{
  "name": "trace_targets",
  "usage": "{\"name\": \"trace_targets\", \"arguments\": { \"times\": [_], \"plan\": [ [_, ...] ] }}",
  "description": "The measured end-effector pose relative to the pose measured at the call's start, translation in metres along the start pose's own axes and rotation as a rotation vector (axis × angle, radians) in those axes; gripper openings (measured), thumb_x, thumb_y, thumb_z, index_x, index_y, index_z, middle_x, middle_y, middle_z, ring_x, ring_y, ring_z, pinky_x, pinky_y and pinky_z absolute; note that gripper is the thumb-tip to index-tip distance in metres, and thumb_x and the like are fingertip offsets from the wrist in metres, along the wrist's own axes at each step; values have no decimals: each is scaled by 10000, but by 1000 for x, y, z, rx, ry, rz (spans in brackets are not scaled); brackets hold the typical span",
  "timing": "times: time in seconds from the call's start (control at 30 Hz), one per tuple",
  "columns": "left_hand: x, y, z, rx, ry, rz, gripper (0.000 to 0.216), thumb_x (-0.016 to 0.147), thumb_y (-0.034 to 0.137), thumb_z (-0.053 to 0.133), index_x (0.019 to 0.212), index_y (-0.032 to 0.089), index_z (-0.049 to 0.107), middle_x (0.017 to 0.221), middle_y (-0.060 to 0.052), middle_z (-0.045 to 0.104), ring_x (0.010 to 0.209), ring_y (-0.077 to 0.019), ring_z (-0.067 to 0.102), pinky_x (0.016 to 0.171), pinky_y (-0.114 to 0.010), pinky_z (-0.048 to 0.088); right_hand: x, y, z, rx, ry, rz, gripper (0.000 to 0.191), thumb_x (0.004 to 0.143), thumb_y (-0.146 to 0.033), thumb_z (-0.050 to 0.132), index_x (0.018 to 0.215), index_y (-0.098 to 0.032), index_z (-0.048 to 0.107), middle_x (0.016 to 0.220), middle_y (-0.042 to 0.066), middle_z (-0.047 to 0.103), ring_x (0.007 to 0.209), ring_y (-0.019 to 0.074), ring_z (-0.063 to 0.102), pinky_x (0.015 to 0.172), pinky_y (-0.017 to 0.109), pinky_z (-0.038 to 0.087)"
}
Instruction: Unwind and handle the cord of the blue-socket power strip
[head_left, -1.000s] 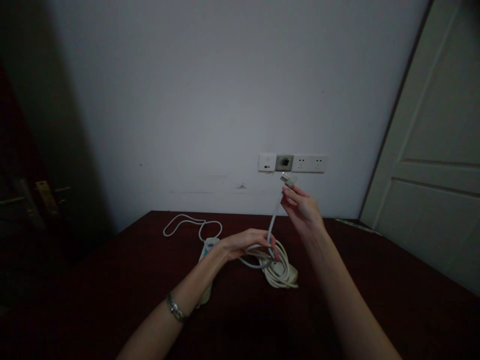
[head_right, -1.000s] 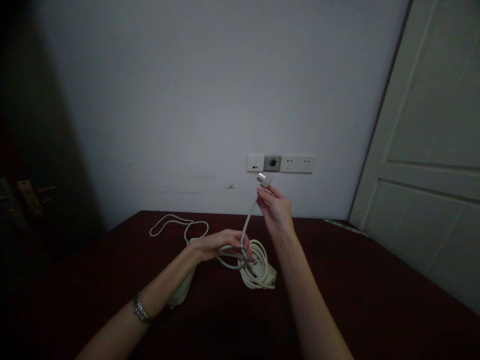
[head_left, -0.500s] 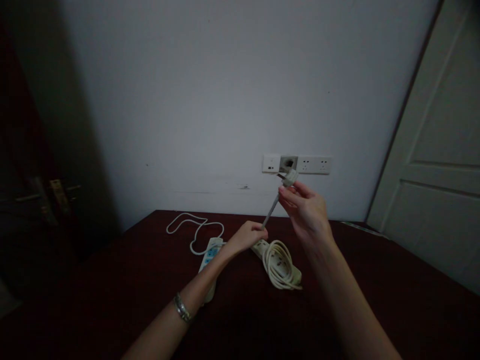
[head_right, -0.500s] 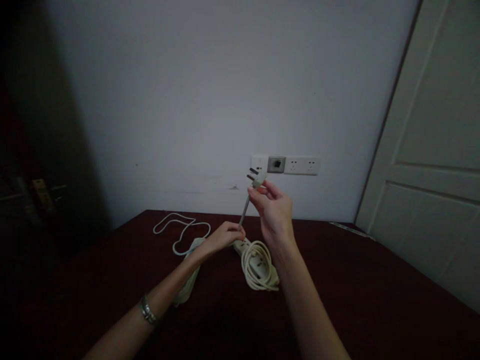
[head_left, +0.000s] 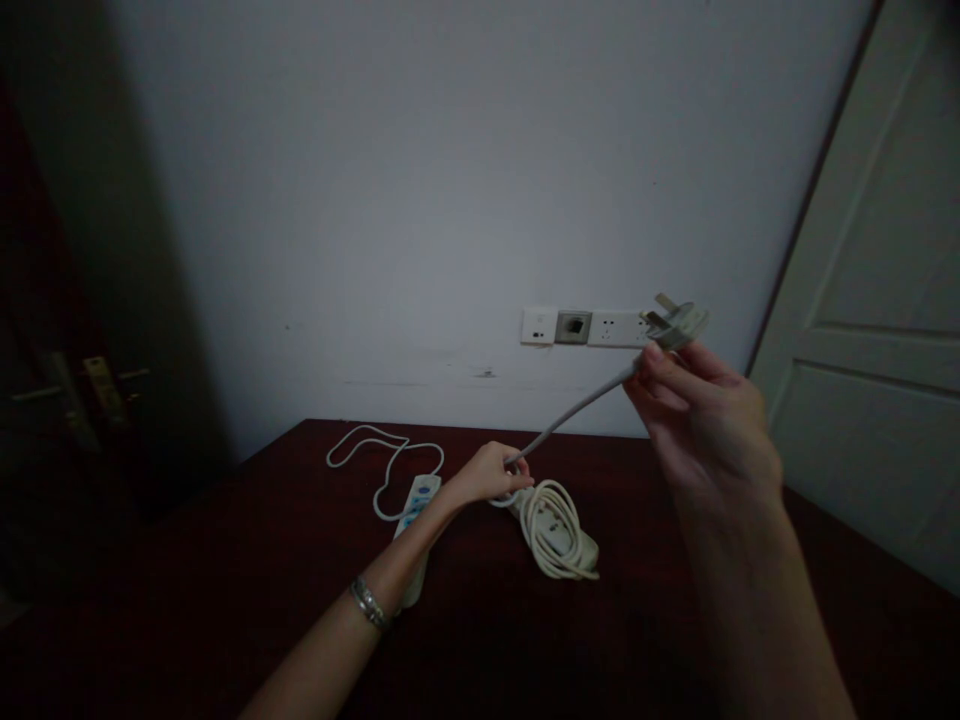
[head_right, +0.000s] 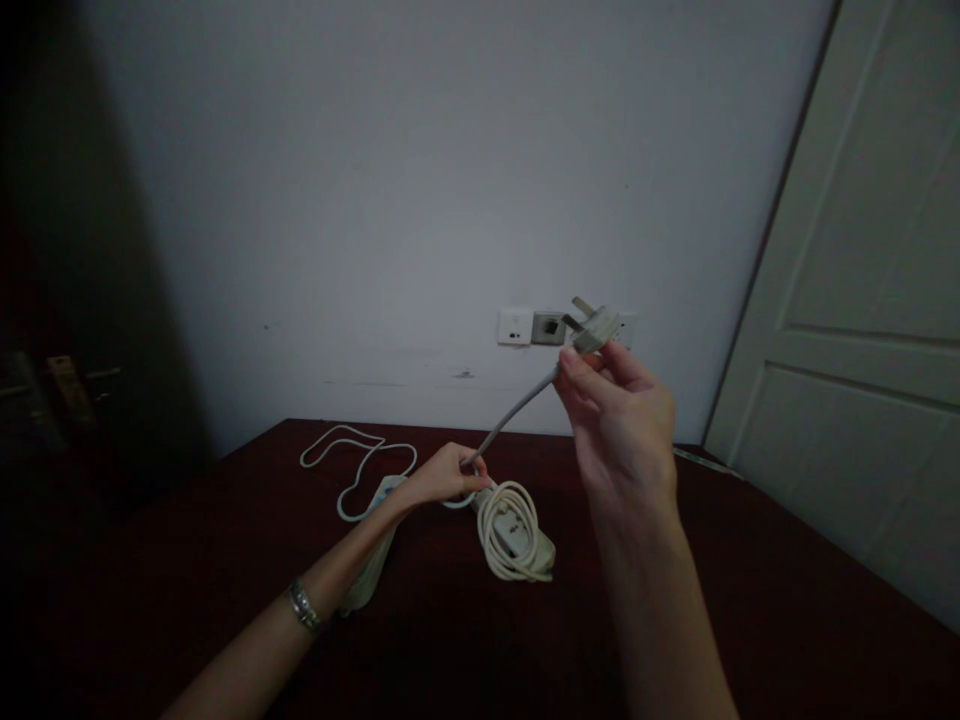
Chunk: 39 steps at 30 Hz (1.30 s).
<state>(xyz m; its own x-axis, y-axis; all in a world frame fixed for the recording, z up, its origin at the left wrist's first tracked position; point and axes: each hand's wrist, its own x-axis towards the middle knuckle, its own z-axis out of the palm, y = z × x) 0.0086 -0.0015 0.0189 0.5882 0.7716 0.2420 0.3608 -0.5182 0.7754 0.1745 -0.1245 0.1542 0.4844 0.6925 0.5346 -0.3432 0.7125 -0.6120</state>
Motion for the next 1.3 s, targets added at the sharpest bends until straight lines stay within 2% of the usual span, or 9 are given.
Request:
{"name": "trace_targets", "arguments": {
  "times": [0.17,0.37,0.5,0.7,0.87,0.93,1.07,1.2,1.3],
  "plan": [
    [-7,6,-8,-427,-186,-51,289,642,310,700,823,111,595,754,-62,646,647,-153,605,572,-247,450,6,-12,-9,103,49,0,153,683,-33,637,772,-157,654,824,1,614,773,84,578,702,204,519],
    [-16,13,-17,-924,-268,-36,320,637,107,655,942,109,557,831,-93,654,771,-227,656,710,-366,512,29,1,-26,326,287,109,168,782,10,496,730,-111,601,780,2,585,665,36,555,620,127,506],
    [-19,23,-19,-1130,-437,-5,475,628,-12,558,1089,100,526,1051,-165,612,999,-292,602,837,-445,481,45,16,-45,367,353,216,155,836,-67,483,726,-126,574,732,-12,569,627,56,558,654,234,545],
    [-17,20,-17,-1242,-468,-20,428,674,21,525,1098,79,544,997,-159,614,966,-292,598,752,-486,503,52,26,-56,368,361,234,181,856,-83,466,712,-136,561,724,-6,568,663,60,589,682,237,559],
    [-21,11,-3,-958,-648,-207,371,764,204,585,1121,112,548,963,-134,641,720,-173,638,588,-274,485,58,28,-62,400,444,217,196,874,-78,440,719,-128,547,731,1,567,650,44,587,626,142,548],
    [-22,10,5,-760,-595,-237,332,777,290,587,1040,88,585,825,-102,656,509,-95,562,454,-198,395,62,29,-68,429,474,207,206,879,-65,413,723,-137,528,755,2,572,654,44,591,605,134,547],
    [-27,18,15,-463,-288,-239,398,813,446,497,899,76,618,527,10,534,312,-34,299,337,-189,167,68,32,-84,531,502,287,254,907,-72,304,752,-149,489,706,-4,545,564,49,562,484,138,518],
    [-42,31,14,-312,-26,-217,499,865,506,339,848,94,619,447,70,354,355,-51,257,388,-203,188,71,35,-103,578,445,351,293,882,-21,228,739,-155,446,618,-33,462,418,24,422,362,98,390],
    [-62,38,11,-194,53,-106,519,880,514,301,791,103,607,491,55,362,447,-70,310,462,-214,254,74,41,-113,539,384,416,280,821,34,246,707,-162,411,581,-52,399,382,20,351,338,88,316]
  ]
}}
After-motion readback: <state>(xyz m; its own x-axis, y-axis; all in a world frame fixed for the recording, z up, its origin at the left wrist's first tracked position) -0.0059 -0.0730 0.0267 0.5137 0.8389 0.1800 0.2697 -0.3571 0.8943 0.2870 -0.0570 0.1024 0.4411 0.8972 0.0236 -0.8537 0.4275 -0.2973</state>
